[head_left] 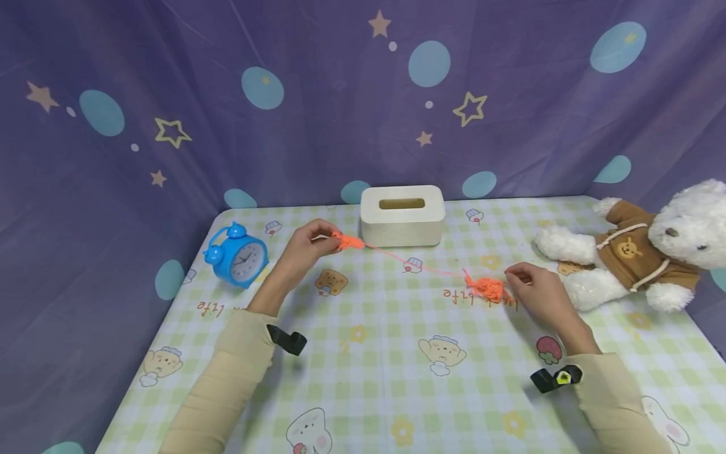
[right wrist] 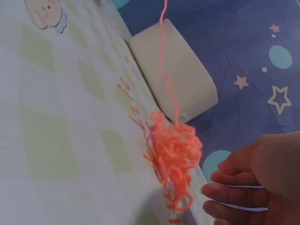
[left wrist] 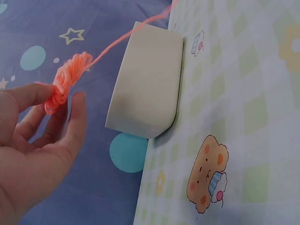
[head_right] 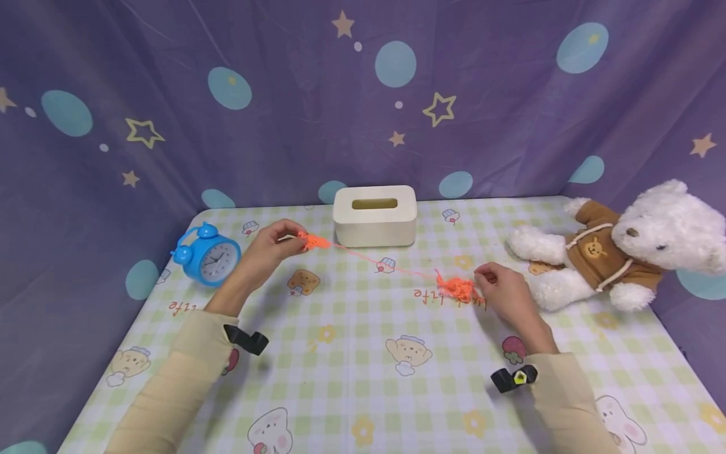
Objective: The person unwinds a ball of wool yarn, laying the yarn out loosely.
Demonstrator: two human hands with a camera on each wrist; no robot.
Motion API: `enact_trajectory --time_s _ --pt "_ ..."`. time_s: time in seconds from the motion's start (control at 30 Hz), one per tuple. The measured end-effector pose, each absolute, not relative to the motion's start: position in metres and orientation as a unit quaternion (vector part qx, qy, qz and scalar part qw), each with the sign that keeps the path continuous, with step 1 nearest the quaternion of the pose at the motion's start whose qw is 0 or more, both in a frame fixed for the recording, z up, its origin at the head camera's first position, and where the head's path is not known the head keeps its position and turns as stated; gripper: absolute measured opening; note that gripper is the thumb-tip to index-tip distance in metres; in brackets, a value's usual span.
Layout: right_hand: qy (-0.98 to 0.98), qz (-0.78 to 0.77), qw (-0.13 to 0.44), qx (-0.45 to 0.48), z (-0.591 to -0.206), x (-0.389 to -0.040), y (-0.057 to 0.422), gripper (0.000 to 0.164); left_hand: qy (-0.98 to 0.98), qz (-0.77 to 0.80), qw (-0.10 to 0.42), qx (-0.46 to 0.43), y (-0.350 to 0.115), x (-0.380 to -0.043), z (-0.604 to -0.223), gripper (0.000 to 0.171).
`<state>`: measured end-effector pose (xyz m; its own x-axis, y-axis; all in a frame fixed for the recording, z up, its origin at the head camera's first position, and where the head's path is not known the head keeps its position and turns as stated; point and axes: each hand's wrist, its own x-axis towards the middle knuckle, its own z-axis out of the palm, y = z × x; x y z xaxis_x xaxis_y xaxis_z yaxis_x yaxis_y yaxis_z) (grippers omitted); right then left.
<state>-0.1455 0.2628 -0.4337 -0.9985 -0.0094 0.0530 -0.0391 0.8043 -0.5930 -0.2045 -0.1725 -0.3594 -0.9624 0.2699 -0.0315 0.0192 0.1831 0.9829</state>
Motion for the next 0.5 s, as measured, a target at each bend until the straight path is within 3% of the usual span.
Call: enact_trajectory --time_s 0.3,0.5 --pt "-0.931 0.35 0.097 0.047 -0.414 -0.156 0.236 0.026 0.718 0.671 0.128 0.132 -0.161 -0.203 -0.359 0.014" --pt "-0.902 0.402 0.106 0.119 -0.404 -0.166 0.197 0.024 0.724 0.664 0.132 0.134 -0.154 -0.201 -0.358 0.024"
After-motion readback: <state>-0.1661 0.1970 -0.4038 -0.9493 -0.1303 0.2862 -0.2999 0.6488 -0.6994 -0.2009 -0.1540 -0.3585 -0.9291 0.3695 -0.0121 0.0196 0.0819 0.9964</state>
